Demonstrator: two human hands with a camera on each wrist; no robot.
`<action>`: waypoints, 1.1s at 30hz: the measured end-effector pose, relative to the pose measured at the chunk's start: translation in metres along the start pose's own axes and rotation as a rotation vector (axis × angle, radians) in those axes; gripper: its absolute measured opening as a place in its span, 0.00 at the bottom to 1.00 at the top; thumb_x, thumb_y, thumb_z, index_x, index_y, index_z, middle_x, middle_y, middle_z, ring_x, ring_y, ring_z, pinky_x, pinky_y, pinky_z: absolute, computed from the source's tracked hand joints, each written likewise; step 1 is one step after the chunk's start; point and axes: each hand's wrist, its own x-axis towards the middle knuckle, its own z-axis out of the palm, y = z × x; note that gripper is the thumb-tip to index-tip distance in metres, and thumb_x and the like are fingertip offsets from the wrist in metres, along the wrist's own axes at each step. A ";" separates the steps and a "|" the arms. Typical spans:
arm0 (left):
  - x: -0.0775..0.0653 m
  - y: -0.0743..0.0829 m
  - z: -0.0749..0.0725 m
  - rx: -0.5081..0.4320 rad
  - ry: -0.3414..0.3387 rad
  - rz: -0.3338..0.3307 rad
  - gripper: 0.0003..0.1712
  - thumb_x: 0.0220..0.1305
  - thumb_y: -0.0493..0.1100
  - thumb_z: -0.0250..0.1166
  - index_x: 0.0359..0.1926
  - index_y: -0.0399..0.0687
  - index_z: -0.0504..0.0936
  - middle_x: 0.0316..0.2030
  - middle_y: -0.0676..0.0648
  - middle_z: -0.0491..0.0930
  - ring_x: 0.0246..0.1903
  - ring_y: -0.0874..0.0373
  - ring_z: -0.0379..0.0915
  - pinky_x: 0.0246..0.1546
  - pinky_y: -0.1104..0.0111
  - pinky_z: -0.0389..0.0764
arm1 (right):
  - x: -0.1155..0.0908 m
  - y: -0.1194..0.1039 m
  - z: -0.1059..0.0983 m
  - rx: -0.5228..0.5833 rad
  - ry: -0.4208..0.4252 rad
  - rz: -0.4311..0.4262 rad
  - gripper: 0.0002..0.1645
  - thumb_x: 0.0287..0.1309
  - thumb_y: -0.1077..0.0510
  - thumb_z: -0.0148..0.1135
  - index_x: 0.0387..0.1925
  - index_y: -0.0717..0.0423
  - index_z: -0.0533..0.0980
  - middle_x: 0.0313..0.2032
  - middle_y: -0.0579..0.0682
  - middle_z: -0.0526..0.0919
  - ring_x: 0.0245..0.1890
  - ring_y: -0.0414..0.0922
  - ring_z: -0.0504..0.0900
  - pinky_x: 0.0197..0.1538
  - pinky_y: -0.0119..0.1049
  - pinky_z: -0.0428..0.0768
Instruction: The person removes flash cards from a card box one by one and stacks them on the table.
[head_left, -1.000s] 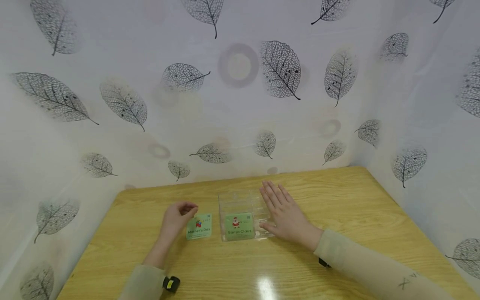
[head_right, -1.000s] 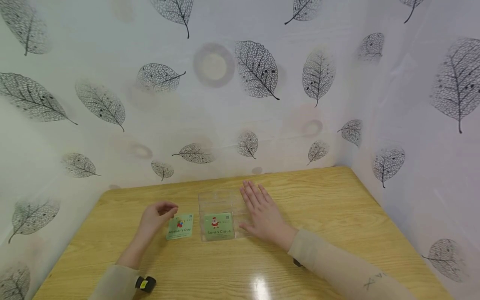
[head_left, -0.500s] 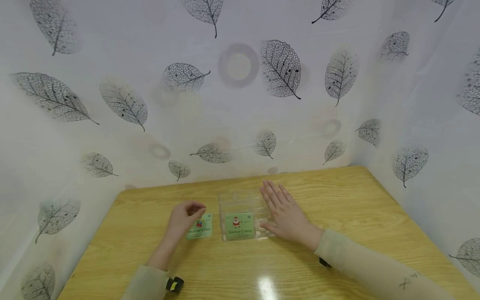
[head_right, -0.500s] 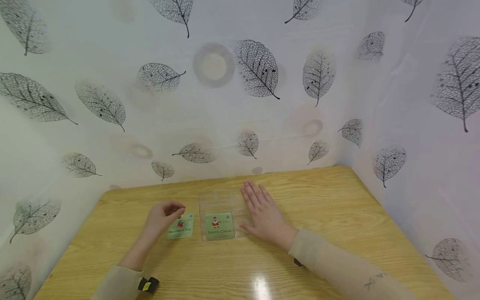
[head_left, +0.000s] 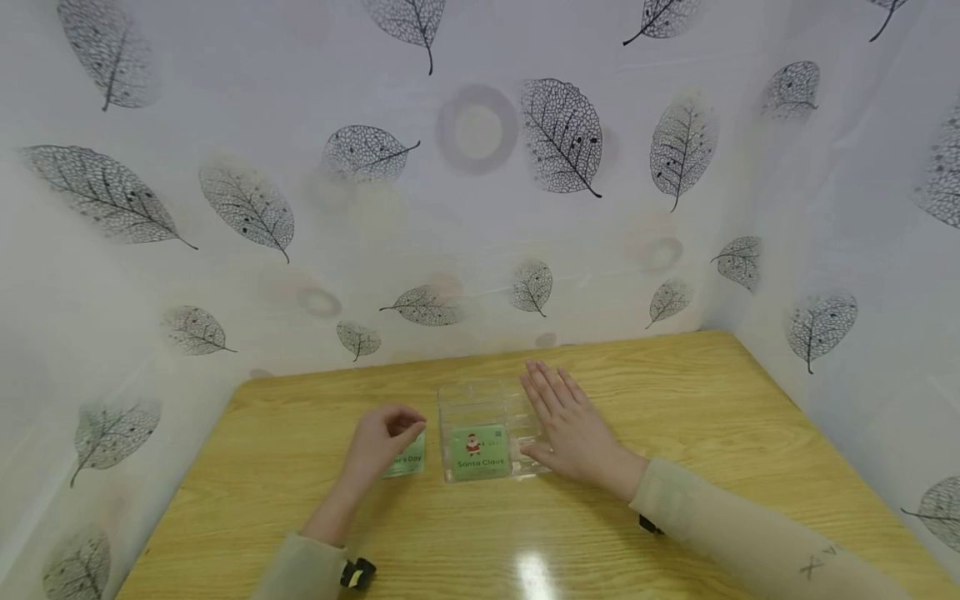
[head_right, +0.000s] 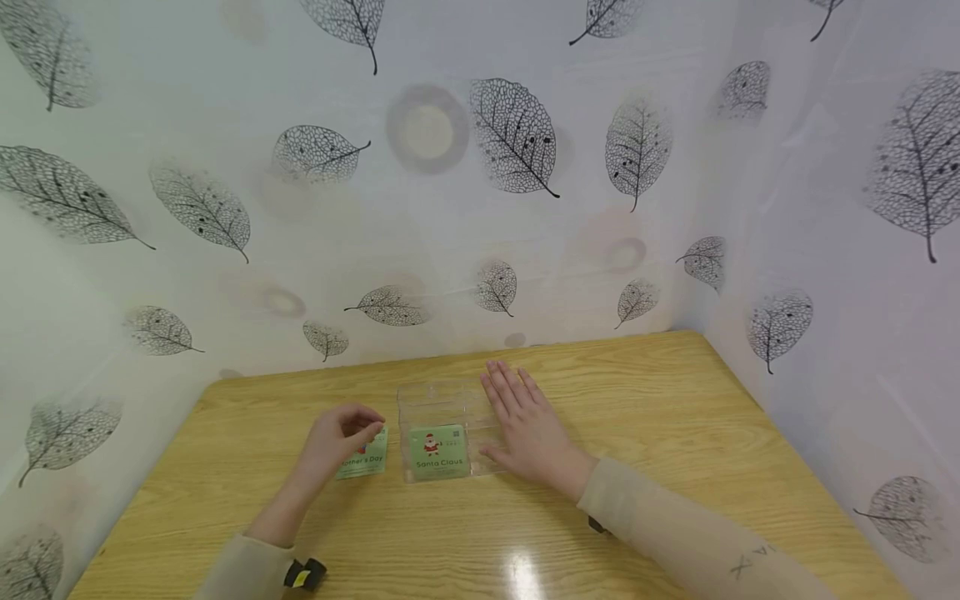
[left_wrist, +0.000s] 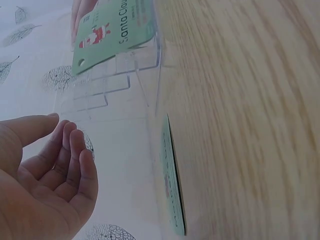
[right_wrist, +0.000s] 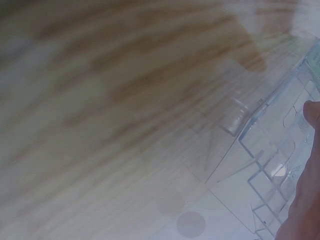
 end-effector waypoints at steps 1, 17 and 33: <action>0.000 0.001 0.001 0.005 -0.003 -0.003 0.03 0.67 0.33 0.72 0.41 0.40 0.89 0.35 0.44 0.89 0.31 0.64 0.78 0.33 0.76 0.79 | 0.000 0.000 0.000 0.002 -0.001 0.001 0.66 0.68 0.23 0.55 0.84 0.64 0.46 0.85 0.62 0.42 0.86 0.59 0.45 0.86 0.56 0.47; -0.002 0.006 0.017 0.038 -0.031 0.016 0.03 0.66 0.34 0.73 0.40 0.43 0.89 0.34 0.48 0.88 0.32 0.62 0.78 0.35 0.75 0.80 | -0.001 -0.001 -0.002 -0.015 -0.014 -0.001 0.65 0.69 0.22 0.53 0.84 0.64 0.46 0.85 0.63 0.41 0.86 0.59 0.45 0.86 0.56 0.48; -0.006 0.011 0.024 0.027 -0.068 0.024 0.02 0.67 0.35 0.72 0.40 0.45 0.89 0.33 0.50 0.88 0.32 0.62 0.78 0.35 0.75 0.79 | -0.001 0.000 -0.001 -0.025 -0.012 -0.002 0.66 0.68 0.21 0.52 0.84 0.64 0.46 0.85 0.63 0.41 0.86 0.60 0.46 0.86 0.56 0.48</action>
